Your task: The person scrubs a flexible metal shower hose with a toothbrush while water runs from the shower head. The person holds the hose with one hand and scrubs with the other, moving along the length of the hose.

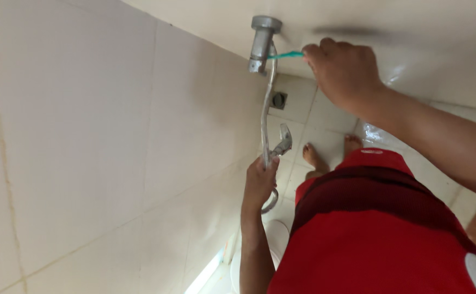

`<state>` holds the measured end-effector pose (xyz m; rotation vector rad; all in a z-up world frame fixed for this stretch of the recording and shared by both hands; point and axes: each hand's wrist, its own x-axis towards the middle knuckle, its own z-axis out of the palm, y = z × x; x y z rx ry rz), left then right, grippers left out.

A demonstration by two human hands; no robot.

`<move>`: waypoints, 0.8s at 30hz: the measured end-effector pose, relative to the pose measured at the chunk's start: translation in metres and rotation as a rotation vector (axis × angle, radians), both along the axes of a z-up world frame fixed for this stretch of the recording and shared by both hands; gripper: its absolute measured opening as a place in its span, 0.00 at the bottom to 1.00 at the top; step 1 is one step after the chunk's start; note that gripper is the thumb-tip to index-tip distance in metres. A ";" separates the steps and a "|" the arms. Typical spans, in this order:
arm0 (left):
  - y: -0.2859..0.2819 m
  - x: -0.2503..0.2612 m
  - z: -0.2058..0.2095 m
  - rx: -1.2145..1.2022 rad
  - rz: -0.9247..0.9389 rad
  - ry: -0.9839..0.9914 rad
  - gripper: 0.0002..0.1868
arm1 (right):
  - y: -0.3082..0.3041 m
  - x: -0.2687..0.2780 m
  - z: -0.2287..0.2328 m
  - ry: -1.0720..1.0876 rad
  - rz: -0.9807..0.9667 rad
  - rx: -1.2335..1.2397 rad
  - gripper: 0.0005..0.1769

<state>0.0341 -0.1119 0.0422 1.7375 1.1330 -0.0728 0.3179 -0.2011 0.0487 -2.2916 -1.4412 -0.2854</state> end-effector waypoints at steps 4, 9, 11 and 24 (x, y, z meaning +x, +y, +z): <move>0.002 0.004 0.007 -0.040 0.041 -0.033 0.13 | 0.008 0.007 -0.001 -0.053 -0.006 -0.006 0.10; -0.001 0.000 0.006 -0.062 0.040 -0.027 0.13 | 0.000 0.008 -0.001 -0.037 -0.005 -0.022 0.11; 0.001 0.003 0.008 -0.069 0.049 -0.053 0.12 | 0.002 0.012 0.003 -0.034 -0.003 -0.018 0.11; -0.006 -0.002 0.005 -0.088 0.047 -0.051 0.13 | 0.003 0.003 0.006 -0.006 0.018 -0.050 0.11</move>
